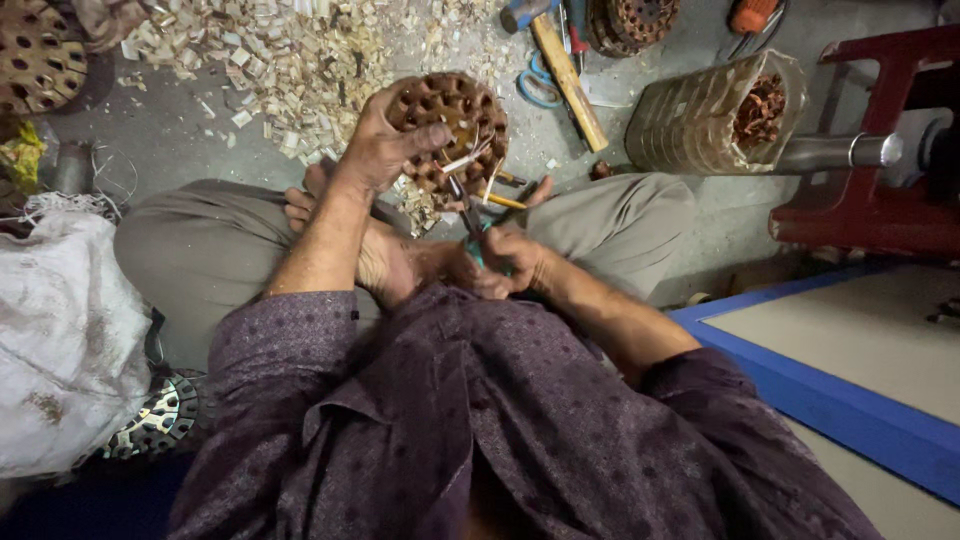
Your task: The person sits on the floor and uses pliers to trim small protrusions from the edges of a circular wooden disc with multiple holes. They rotate the disc and repeatedly use the pliers to remove material, creating wood shavings on the floor.
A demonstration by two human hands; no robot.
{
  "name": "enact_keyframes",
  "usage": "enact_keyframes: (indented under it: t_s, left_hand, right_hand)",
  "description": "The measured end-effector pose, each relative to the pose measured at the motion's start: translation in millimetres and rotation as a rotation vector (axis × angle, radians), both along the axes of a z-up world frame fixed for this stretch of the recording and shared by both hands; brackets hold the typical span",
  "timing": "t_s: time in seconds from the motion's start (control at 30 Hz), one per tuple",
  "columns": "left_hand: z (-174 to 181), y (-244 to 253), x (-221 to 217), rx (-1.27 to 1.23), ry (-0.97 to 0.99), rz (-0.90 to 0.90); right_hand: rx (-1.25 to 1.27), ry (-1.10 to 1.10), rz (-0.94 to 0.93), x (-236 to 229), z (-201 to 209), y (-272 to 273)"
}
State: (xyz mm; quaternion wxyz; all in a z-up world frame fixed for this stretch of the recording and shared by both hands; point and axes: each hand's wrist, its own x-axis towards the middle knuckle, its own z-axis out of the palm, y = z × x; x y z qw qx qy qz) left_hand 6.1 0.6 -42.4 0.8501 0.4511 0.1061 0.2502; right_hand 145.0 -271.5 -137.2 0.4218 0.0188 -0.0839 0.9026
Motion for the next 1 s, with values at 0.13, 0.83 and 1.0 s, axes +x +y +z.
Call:
enact_keyframes:
  t_s: [0.13,0.83,1.0]
  left_hand:
    - [1.2,4.6,0.2,-0.041,0.114,-0.136]
    - [-2.4,7.4,8.8,-0.356,0.274,0.357]
    - [2.3,9.0,2.6,-0.501,0.109,0.259]
  right_hand:
    - [0.182,-0.074,-0.164,-28.8,-14.3,-4.9]
    - [-0.396,-1.189,-1.319,140.4,229.9,-31.9]
    - [-0.548,-0.838,-1.299,160.0,238.3,-27.2]
